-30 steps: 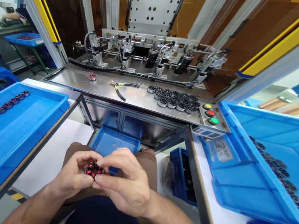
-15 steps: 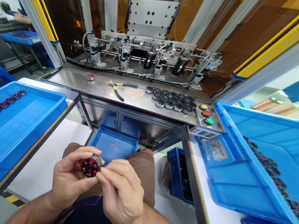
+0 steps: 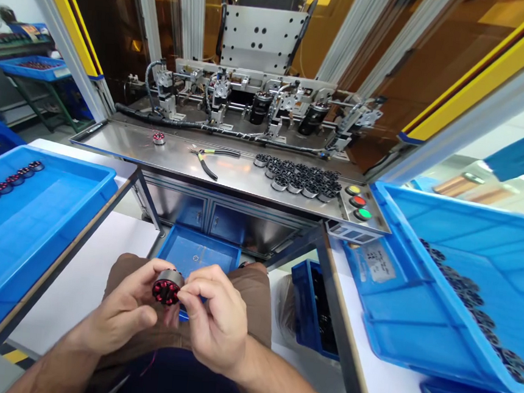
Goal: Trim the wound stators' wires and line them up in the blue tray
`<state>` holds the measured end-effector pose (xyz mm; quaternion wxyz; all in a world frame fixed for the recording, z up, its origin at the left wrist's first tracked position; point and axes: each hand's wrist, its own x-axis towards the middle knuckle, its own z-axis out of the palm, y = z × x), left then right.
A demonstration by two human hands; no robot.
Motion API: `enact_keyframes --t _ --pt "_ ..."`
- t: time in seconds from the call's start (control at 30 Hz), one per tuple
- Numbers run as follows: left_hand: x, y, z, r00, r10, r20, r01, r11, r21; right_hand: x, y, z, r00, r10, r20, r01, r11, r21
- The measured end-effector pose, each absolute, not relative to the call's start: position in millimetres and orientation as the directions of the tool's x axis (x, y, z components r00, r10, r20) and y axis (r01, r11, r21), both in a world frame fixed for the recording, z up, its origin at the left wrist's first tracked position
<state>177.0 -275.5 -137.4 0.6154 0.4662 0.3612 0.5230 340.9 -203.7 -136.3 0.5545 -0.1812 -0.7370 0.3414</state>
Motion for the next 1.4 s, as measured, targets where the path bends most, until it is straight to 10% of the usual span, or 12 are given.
enact_keyframes --t 0.7,1.03,1.23,1.4 --pt "185 -267 -134 -0.042 0.951 0.305 -0.471 -0.288 0.834 344 -201 -128 -0.327 0.733 0.596 -0.100 0.600 -0.793" --pt "192 -266 -147 0.245 0.969 0.030 -0.549 0.113 0.828 356 -197 -127 -0.408 0.529 0.744 -0.065 0.796 -0.601" --pt "200 -269 -146 -0.046 0.977 0.210 -0.391 -0.211 0.896 350 -204 -130 -0.320 0.776 0.543 -0.111 0.539 -0.835" --pt "199 -270 -147 -0.173 0.838 0.518 0.062 -0.515 0.855 342 -211 -144 -0.411 0.896 0.170 -0.365 0.009 -0.931"
